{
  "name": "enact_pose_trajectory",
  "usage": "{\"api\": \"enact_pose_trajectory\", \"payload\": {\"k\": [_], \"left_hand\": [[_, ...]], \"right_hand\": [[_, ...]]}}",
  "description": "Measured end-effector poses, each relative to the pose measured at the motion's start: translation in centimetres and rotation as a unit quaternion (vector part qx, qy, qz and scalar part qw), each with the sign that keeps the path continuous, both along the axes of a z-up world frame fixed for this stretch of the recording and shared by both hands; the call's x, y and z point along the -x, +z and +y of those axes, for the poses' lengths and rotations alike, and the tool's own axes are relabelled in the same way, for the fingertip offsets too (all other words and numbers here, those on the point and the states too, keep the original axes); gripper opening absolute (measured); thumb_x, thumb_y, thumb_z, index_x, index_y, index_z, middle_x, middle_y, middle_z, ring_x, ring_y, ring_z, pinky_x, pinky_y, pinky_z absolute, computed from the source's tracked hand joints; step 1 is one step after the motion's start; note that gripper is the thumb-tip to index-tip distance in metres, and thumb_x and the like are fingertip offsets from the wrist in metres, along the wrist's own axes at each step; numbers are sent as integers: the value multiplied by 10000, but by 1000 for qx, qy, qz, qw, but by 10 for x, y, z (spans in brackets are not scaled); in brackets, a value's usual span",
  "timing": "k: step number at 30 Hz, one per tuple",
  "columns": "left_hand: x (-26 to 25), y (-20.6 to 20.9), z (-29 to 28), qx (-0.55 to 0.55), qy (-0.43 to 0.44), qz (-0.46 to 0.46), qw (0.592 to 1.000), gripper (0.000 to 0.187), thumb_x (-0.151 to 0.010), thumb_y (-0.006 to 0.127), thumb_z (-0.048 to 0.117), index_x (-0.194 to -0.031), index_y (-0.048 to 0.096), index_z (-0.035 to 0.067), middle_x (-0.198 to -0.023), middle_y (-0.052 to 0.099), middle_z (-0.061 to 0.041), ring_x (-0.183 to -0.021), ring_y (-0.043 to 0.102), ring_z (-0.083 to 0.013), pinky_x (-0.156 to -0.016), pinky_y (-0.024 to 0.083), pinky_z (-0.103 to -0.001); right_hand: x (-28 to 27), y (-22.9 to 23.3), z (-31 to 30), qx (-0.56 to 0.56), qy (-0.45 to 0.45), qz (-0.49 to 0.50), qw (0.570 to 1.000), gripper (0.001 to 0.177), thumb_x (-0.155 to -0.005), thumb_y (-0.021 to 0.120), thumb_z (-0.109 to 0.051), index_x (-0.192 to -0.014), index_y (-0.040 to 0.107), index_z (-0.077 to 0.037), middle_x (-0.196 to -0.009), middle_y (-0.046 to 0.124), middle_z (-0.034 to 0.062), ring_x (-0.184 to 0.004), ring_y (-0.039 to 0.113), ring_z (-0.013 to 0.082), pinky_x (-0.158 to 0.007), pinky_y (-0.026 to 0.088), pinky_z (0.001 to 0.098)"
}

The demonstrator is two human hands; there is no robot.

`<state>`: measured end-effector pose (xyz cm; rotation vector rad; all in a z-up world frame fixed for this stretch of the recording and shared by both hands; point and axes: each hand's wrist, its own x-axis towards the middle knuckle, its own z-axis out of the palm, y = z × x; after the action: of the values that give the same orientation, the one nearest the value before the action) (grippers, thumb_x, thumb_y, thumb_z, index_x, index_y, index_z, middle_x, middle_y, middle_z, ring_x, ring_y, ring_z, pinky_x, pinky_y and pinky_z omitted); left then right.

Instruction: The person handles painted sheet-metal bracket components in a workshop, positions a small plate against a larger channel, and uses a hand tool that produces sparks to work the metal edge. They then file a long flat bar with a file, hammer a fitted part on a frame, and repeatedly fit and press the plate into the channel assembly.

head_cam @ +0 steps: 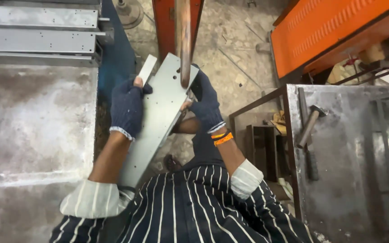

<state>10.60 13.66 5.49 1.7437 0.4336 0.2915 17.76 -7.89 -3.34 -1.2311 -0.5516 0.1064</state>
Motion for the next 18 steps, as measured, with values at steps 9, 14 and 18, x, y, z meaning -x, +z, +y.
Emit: {"api": "enact_pose_trajectory", "payload": {"k": [9,14,18], "left_hand": [[9,9,-1,11,5,30,999,400,-1050,567,310,-856,765,22,-709,640,7,-668,510,-103,-644,420,-296],[23,34,6,95,-62,85,990,338,-1038,597,305,-999,800,38,-777,629,5,-695,495,-109,-643,413,-302],[35,1,29,-29,-138,117,983,262,-962,691,234,-1063,805,22,-858,731,-101,-780,621,-149,-723,513,-325]], "right_hand": [[0,4,-3,31,-15,11,999,1192,-616,1001,-137,-1594,335,5,-1564,493,143,-1487,479,250,-1274,404,408],[32,57,-6,124,-119,-40,984,1026,-693,890,-32,-1567,354,-2,-1524,475,153,-1421,509,245,-1188,459,378],[79,68,-15,193,-179,31,964,478,-940,837,-94,-1344,600,2,-1104,681,153,-986,681,220,-875,598,353]]}}
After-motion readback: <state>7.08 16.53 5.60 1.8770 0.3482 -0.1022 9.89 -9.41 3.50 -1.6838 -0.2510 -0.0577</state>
